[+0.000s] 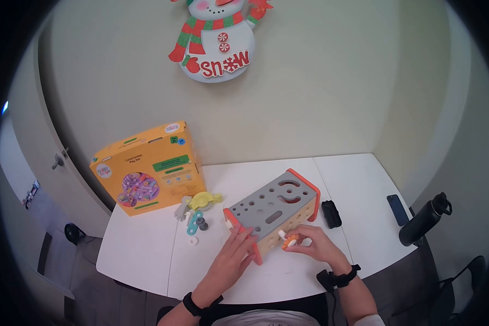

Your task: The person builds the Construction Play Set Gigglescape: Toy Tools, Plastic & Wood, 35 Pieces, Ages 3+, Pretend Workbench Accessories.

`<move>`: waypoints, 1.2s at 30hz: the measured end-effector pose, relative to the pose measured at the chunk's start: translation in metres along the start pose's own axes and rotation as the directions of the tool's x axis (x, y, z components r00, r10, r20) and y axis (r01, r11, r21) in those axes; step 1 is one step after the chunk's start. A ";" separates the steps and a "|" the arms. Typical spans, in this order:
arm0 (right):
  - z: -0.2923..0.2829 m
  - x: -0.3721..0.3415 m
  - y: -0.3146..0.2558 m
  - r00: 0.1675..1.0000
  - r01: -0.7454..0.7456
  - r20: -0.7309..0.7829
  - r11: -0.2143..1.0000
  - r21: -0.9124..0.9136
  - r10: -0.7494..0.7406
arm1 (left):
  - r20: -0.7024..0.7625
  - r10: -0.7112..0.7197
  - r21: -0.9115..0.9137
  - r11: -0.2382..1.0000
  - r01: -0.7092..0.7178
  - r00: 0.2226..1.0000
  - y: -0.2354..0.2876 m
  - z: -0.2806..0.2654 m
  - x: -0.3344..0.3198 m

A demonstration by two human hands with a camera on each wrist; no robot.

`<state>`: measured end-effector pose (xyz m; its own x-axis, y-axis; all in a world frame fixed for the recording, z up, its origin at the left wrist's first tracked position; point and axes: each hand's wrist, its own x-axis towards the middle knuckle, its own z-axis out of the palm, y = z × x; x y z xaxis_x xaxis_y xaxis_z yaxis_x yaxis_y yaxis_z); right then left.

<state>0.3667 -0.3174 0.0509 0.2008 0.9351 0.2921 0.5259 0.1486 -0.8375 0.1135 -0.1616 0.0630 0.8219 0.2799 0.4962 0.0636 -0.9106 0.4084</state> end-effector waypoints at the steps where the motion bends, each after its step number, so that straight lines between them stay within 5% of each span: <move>1: 0.002 0.000 -0.002 1.000 -0.026 -0.002 1.000 0.008 0.027 | -0.012 -0.018 -0.021 1.000 0.018 1.000 0.001 0.001 -0.001; 10: 0.018 0.007 -0.002 0.971 -0.007 -0.239 0.994 -0.109 -0.019 | -0.029 -0.031 -0.029 0.999 0.030 0.999 0.000 -0.002 -0.011; 19: 0.025 0.007 -0.010 0.981 -0.102 -0.181 0.982 -0.157 0.073 | -0.040 -0.054 -0.064 0.997 0.052 0.998 -0.003 -0.005 -0.017; 22: 0.024 0.005 -0.017 0.996 0.005 -0.091 0.990 -0.143 -0.019 | -0.032 -0.043 -0.100 0.994 0.040 0.999 -0.010 -0.010 -0.023; 28: 0.013 0.003 -0.027 0.997 -0.034 -0.079 0.994 -0.108 0.026 | 0.011 -0.043 -0.147 0.988 0.044 0.999 -0.010 -0.023 -0.019; 36: 0.008 0.002 -0.033 0.997 -0.029 -0.069 0.994 -0.101 0.022 | -0.061 -0.405 0.013 0.913 0.407 0.912 -0.053 -0.078 -0.029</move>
<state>0.3429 -0.3178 0.0754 0.2693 0.9135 0.3049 0.6004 0.0882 -0.7948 0.0417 -0.0978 0.0864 0.6895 0.6428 0.3337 0.3997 -0.7219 0.5649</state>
